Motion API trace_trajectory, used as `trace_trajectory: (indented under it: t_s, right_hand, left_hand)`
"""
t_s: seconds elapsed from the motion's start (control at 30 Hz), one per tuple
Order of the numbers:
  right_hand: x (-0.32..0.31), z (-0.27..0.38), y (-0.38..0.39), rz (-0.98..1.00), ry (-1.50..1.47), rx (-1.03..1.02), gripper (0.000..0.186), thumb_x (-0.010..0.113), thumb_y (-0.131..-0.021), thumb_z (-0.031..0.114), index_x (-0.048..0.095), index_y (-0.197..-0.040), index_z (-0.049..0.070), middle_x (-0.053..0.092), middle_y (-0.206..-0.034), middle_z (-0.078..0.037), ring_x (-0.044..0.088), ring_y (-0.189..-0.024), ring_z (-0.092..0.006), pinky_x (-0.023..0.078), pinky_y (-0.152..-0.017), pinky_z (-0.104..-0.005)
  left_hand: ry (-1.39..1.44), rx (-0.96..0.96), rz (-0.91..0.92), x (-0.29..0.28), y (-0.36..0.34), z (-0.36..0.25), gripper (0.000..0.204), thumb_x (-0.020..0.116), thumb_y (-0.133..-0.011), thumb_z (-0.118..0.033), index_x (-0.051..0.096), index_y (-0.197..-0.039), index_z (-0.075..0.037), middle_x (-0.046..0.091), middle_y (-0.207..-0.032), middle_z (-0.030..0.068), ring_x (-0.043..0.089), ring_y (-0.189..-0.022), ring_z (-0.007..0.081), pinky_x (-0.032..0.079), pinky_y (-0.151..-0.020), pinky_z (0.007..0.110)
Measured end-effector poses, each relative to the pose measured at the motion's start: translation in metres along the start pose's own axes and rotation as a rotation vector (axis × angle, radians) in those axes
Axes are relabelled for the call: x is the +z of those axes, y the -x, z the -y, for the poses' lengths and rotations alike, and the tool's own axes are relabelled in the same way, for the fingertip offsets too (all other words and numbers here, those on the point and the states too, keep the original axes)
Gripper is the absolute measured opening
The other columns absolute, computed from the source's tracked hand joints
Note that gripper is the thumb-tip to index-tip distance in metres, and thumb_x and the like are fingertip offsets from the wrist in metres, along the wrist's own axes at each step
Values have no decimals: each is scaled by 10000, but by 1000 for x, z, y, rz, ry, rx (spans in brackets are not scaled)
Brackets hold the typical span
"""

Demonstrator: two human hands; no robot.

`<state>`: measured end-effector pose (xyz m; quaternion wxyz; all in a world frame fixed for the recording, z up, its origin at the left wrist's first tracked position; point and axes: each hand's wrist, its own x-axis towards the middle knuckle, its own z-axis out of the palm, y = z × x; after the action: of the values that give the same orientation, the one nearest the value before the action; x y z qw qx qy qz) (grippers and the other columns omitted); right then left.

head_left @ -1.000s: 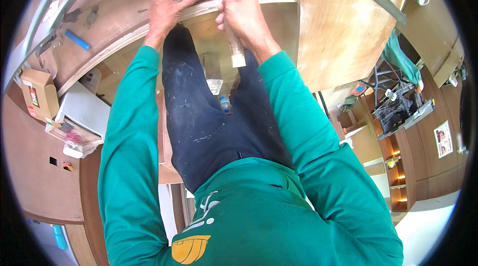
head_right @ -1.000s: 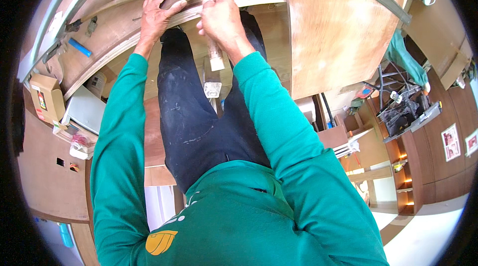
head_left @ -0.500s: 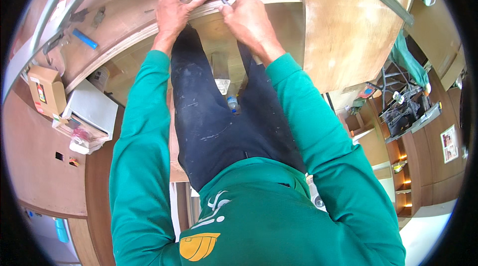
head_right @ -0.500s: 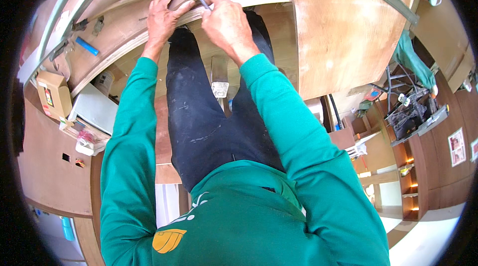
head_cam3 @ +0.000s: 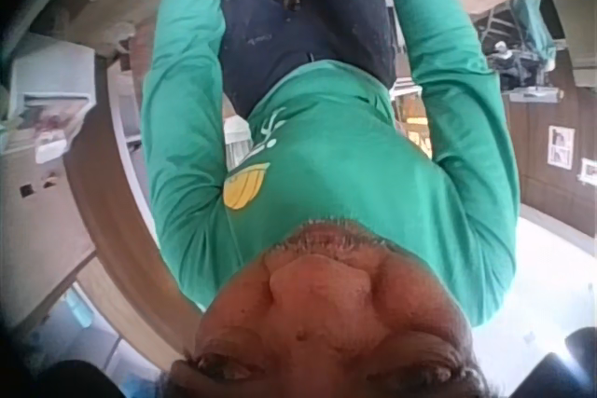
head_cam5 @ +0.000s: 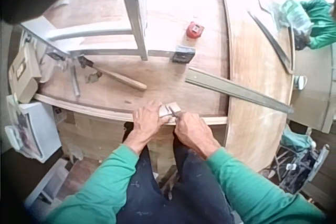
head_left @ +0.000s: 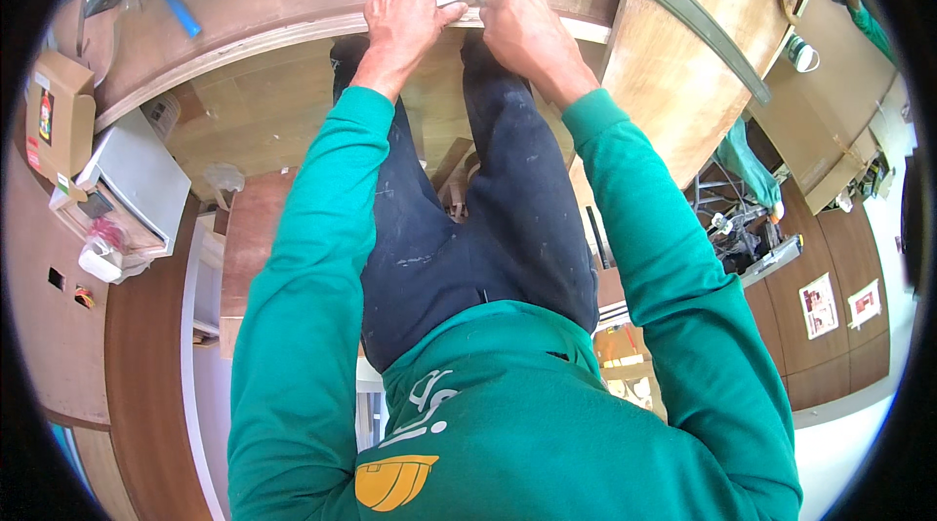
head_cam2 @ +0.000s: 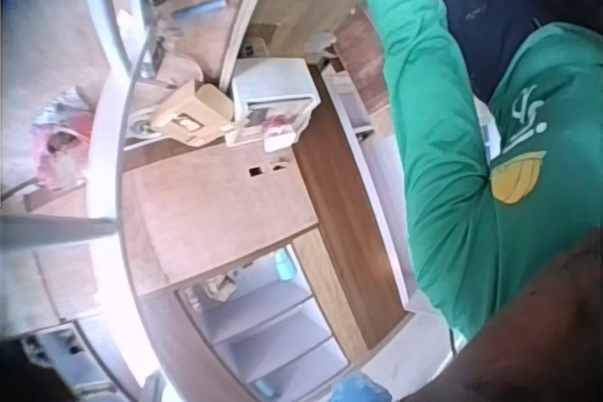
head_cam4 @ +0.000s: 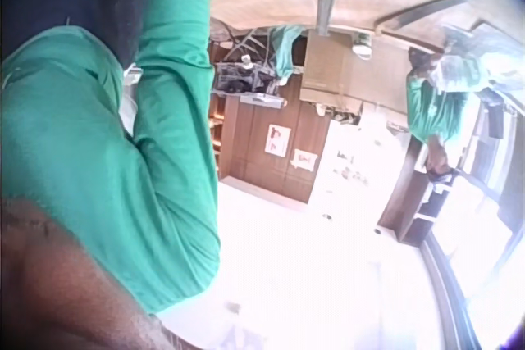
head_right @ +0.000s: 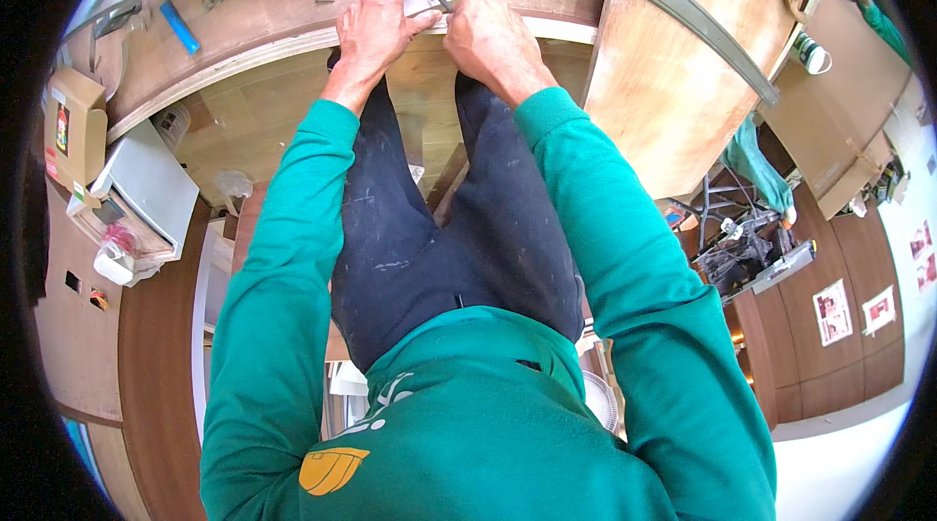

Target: The person uses a chisel to carve a rectangular slot into a small block of wood held in their left hand. They repeatedly chip away wood shavings to deepen the cut. After carving, they use a hammer to tap the chisel into the slot to widen or clean it.

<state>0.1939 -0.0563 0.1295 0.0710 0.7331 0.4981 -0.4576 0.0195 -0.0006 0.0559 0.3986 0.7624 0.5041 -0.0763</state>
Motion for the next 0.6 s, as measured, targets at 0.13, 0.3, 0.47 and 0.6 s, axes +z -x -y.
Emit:
trace_trajectory:
  t_s: [0.13,0.3,0.47,0.6]
  right_hand:
    - [15,-1,1,30,-5,15,261,648,-954,167,775,-997,-57,770,-998,-330,761,-1015,-498,605,-937,-550]
    - [12,9,10,18,-27,68,248,661,-943,164,777,-985,-51,775,-1005,-321,769,-1001,-490,615,-913,-548]
    - [8,1,4,7,38,-36,216,615,-934,124,759,-967,-34,758,-966,-326,754,-950,-504,599,-877,-574]
    - [5,0,1,-8,84,-94,222,619,-933,140,762,-916,-30,763,-927,-315,766,-938,-489,614,-862,-564]
  left_hand:
    - [-9,-61,58,-11,2,-7,540,889,-831,-500,762,-1166,-96,774,-1208,167,751,-1122,405,594,-912,549]
    - [-35,-154,186,-14,4,-11,595,863,-829,-586,803,-1143,-85,765,-1247,213,755,-1125,422,602,-915,555]
    - [-115,-125,120,-3,5,-3,696,832,-837,-636,792,-1195,-41,757,-1255,214,747,-1144,426,597,-932,557]
    - [-113,-137,135,-3,5,-1,738,811,-849,-655,780,-1271,-51,735,-1314,210,731,-1188,423,584,-971,562]
